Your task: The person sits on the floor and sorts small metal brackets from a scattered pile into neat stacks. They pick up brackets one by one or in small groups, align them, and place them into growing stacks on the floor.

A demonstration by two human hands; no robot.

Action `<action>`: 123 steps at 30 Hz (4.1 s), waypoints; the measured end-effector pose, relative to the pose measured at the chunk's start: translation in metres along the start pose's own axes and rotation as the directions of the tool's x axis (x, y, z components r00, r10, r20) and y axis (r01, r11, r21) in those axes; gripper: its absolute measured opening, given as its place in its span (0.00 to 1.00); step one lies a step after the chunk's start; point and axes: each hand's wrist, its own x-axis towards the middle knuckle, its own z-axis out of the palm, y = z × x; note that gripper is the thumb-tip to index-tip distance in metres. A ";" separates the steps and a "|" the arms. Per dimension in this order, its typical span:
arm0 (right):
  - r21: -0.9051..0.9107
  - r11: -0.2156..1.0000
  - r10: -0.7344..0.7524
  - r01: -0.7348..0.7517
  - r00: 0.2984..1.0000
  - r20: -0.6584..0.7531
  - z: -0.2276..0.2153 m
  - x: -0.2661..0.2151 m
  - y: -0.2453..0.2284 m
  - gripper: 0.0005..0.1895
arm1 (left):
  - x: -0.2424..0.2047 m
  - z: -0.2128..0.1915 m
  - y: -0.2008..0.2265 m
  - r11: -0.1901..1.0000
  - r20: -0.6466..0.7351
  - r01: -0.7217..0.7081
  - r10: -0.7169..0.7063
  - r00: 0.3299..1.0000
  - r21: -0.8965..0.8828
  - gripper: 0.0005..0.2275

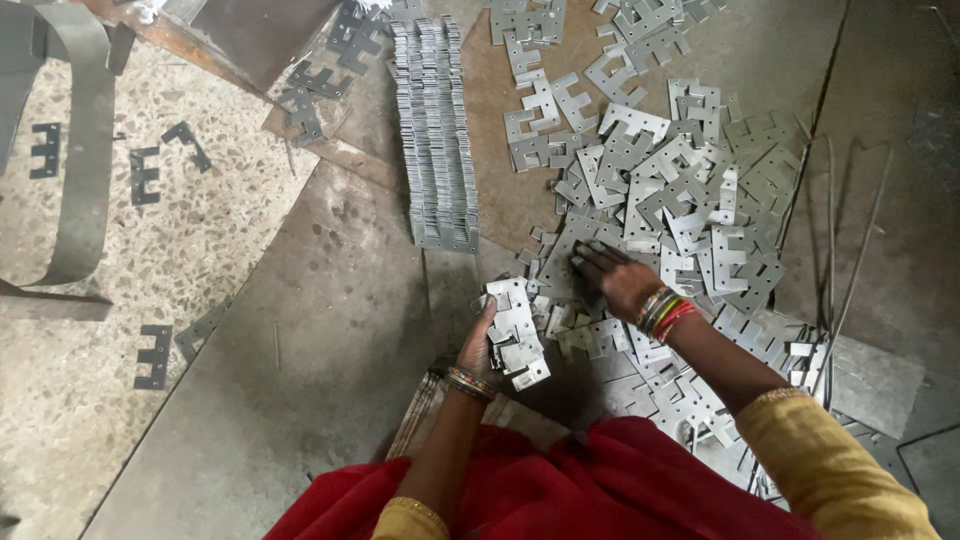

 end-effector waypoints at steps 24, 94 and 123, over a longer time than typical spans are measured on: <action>-0.166 0.975 -0.207 0.147 0.876 -0.435 -0.039 -0.046 -0.016 0.31 | -0.003 -0.013 -0.012 0.993 0.002 0.096 -0.097 0.995 0.063 0.27; 0.178 0.837 0.475 -0.518 0.848 0.236 -0.072 0.026 0.019 0.21 | 0.018 -0.064 -0.017 0.985 0.040 0.103 -0.109 0.993 0.136 0.20; 0.978 0.205 0.214 0.044 0.973 -0.089 -0.089 0.019 -0.050 0.23 | -0.001 -0.033 0.022 0.993 -0.007 -0.092 0.092 0.996 -0.069 0.28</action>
